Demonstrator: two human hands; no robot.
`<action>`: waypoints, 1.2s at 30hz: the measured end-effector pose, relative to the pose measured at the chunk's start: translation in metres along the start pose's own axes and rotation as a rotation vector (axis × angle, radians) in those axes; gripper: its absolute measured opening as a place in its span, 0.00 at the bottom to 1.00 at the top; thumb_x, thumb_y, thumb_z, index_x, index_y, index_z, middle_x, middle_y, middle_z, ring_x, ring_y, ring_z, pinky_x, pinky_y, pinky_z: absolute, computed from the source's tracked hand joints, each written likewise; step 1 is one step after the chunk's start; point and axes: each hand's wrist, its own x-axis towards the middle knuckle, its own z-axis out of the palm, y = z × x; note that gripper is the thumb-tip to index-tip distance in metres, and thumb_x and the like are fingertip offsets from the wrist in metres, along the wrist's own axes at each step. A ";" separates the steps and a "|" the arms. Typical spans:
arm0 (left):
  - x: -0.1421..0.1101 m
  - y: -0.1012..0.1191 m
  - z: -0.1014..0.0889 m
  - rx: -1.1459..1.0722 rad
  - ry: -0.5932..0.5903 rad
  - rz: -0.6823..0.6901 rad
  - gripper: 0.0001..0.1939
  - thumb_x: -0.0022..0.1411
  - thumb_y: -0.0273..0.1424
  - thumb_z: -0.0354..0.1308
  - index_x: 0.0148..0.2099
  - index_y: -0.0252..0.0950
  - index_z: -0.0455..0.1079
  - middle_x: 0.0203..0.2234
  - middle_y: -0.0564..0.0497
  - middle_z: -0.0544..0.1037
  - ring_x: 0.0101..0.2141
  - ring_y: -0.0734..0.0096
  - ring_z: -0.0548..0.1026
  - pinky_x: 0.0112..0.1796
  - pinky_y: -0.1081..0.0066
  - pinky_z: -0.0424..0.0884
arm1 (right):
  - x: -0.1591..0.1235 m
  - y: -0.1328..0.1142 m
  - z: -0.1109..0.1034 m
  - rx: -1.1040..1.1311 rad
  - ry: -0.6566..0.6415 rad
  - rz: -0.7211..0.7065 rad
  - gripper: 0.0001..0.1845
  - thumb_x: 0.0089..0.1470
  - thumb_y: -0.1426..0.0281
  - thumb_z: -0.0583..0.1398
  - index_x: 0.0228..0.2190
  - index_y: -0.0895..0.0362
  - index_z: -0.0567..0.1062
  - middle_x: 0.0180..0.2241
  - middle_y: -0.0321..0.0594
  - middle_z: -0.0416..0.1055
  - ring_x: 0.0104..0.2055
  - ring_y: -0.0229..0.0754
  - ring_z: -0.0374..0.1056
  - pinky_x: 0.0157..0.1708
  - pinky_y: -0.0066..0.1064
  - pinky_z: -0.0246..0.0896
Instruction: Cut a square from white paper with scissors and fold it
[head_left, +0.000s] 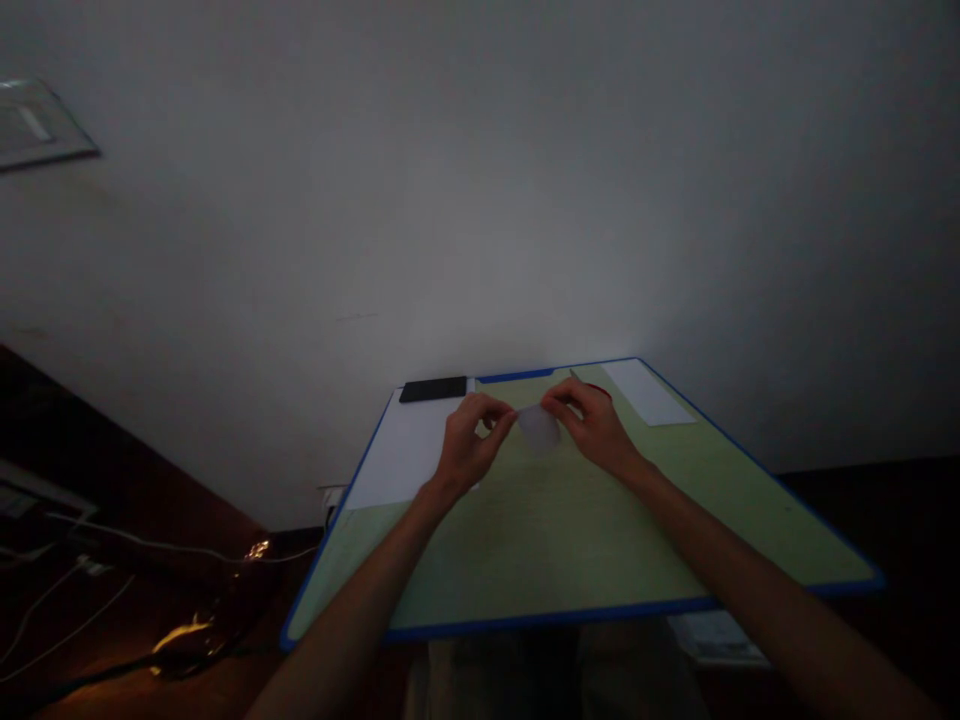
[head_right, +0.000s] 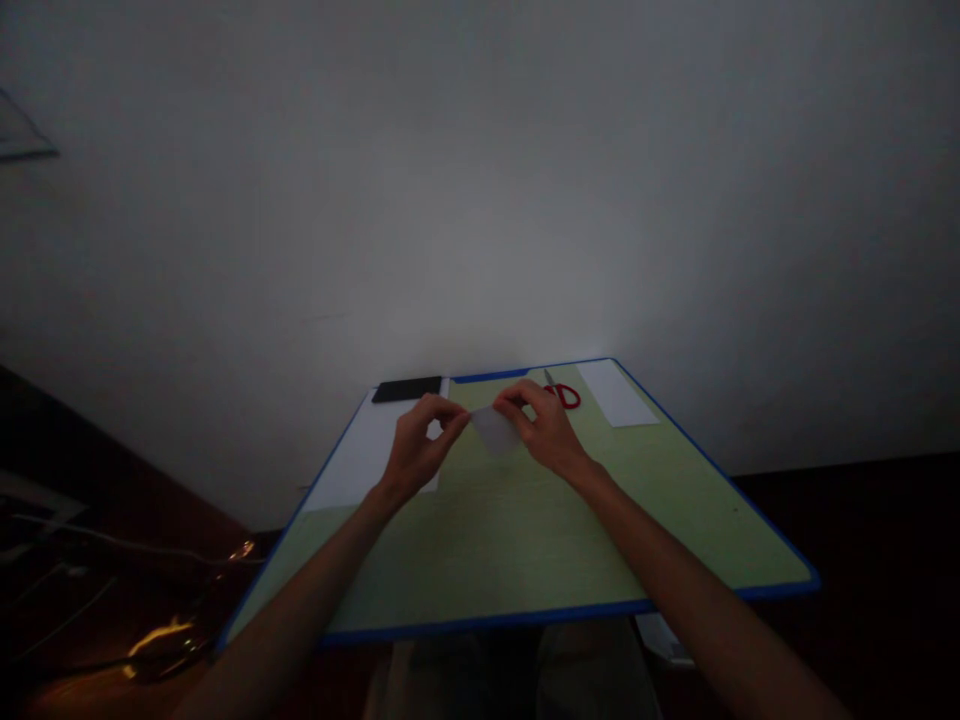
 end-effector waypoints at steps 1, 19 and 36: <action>0.000 0.001 0.000 0.006 -0.001 0.004 0.07 0.64 0.34 0.61 0.34 0.38 0.71 0.27 0.51 0.74 0.29 0.70 0.70 0.32 0.69 0.66 | 0.000 -0.001 0.000 -0.006 0.004 -0.004 0.10 0.61 0.63 0.59 0.31 0.55 0.73 0.30 0.39 0.72 0.34 0.41 0.68 0.36 0.33 0.64; -0.002 -0.001 0.003 -0.128 0.004 -0.187 0.11 0.64 0.38 0.59 0.33 0.36 0.70 0.29 0.50 0.75 0.31 0.70 0.72 0.36 0.68 0.69 | -0.001 -0.002 0.004 0.065 0.004 0.059 0.13 0.57 0.59 0.63 0.39 0.54 0.76 0.33 0.39 0.75 0.34 0.41 0.71 0.35 0.33 0.67; -0.009 -0.010 0.011 -0.271 -0.022 -0.373 0.16 0.60 0.41 0.63 0.28 0.36 0.69 0.21 0.55 0.70 0.25 0.73 0.69 0.27 0.72 0.67 | -0.003 0.001 0.005 0.092 -0.313 0.178 0.11 0.54 0.61 0.63 0.30 0.57 0.78 0.29 0.37 0.74 0.31 0.39 0.68 0.30 0.29 0.60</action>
